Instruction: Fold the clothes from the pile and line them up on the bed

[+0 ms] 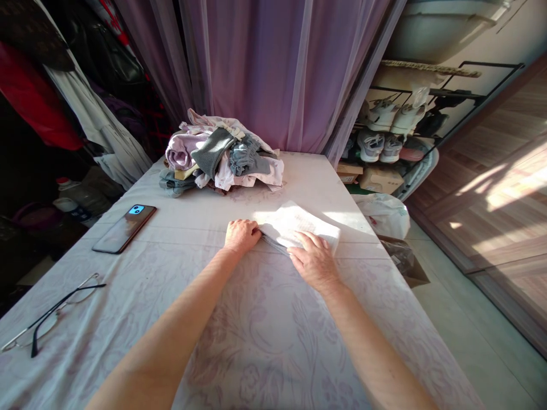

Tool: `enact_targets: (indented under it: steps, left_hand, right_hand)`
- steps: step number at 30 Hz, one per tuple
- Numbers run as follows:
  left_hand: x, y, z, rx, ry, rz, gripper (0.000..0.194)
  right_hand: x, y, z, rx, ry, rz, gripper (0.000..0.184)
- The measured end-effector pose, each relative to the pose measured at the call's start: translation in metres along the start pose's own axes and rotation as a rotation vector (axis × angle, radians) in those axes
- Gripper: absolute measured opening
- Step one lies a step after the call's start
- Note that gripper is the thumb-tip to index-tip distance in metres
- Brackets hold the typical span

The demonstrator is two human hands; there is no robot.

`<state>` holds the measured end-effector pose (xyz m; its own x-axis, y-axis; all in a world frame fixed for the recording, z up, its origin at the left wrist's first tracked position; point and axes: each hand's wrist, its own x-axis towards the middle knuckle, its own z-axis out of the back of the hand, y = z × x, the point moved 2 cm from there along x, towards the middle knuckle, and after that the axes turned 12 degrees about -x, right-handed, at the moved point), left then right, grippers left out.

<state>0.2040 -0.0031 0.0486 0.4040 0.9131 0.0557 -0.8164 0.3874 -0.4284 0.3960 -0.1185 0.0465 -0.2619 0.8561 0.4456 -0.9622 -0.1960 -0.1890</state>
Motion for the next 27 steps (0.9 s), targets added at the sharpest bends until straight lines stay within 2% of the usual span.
enact_targets:
  steps: [3,9,14,18,22,25,27]
  left_hand:
    - [0.001,0.002,-0.001,0.007,0.001,-0.007,0.024]
    - [0.003,0.0,-0.002,0.033,0.01,-0.003,0.025]
    - [0.001,0.007,0.0,-0.032,0.008,-0.022,0.019]
    - [-0.002,0.016,0.006,-0.126,0.051,-0.102,0.029]
    - [-0.01,0.001,0.006,-0.159,-0.018,-0.314,0.043]
    - [-0.016,-0.014,-0.008,-0.122,0.078,-0.468,0.05]
    - [-0.017,-0.015,-0.017,-0.093,0.158,-0.476,0.056]
  right_hand:
    - [-0.004,-0.002,-0.006,0.009,-0.004,-0.032,0.017]
    - [-0.007,-0.003,-0.003,0.065,0.073,0.049,0.018]
    - [-0.009,-0.004,-0.003,0.095,0.08,0.028,0.016]
    - [-0.01,-0.003,-0.004,0.107,0.077,0.01,0.018]
    - [-0.01,-0.003,-0.005,0.111,0.088,0.021,0.017]
    - [-0.01,-0.003,-0.004,0.124,0.1,0.023,0.017]
    - [-0.01,-0.002,-0.003,0.138,0.103,0.018,0.019]
